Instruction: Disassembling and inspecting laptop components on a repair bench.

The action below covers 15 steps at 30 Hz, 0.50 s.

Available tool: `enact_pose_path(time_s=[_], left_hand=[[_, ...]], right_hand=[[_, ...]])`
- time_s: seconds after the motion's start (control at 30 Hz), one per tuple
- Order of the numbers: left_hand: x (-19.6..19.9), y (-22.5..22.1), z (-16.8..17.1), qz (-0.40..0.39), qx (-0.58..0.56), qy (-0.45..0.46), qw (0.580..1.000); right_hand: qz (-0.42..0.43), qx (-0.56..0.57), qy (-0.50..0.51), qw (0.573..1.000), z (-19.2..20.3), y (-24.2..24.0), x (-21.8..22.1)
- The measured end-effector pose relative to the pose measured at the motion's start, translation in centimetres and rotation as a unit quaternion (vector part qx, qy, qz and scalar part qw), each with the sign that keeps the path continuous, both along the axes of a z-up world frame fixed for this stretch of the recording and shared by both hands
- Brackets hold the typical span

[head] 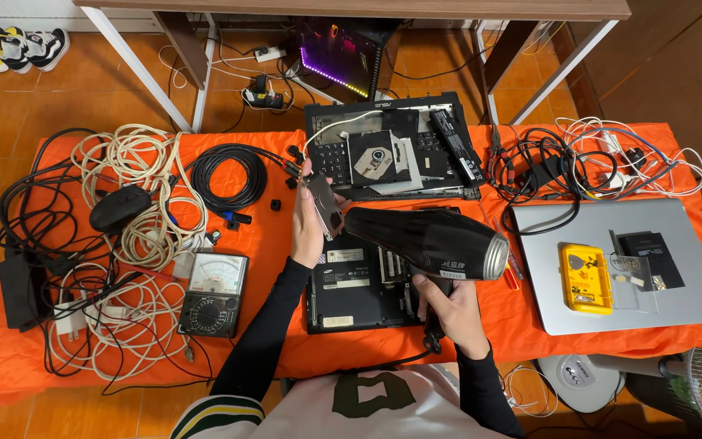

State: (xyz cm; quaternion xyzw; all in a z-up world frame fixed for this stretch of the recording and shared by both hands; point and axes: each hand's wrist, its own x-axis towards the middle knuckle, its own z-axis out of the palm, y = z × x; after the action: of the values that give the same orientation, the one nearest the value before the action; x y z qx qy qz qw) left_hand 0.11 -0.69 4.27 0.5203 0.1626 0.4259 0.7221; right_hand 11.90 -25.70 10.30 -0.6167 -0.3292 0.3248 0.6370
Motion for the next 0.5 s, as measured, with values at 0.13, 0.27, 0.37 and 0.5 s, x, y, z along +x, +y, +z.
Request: enact_pose_path(time_s=[0.13,0.27,0.37,0.5], left_hand=[[0.0,-0.3,0.2,0.005,-0.007,0.012,1.000],[0.3,0.1,-0.8,0.010,0.025,0.000,1.000],[0.1,-0.2,-0.8,0.011,0.027,0.007,1.000],[0.4,-0.3,-1.0,0.042,0.053,0.013,0.998]], right_hand=[[-0.019,-0.002,-0.002,1.000,-0.8,-0.9,0.5],[-0.023,0.009,-0.020,0.999,-0.9,-1.2,0.8],[-0.025,-0.014,-0.008,1.000,-0.3,-1.4,0.4],[-0.001,-0.021,-0.040,0.999,0.3,-1.2,0.5]])
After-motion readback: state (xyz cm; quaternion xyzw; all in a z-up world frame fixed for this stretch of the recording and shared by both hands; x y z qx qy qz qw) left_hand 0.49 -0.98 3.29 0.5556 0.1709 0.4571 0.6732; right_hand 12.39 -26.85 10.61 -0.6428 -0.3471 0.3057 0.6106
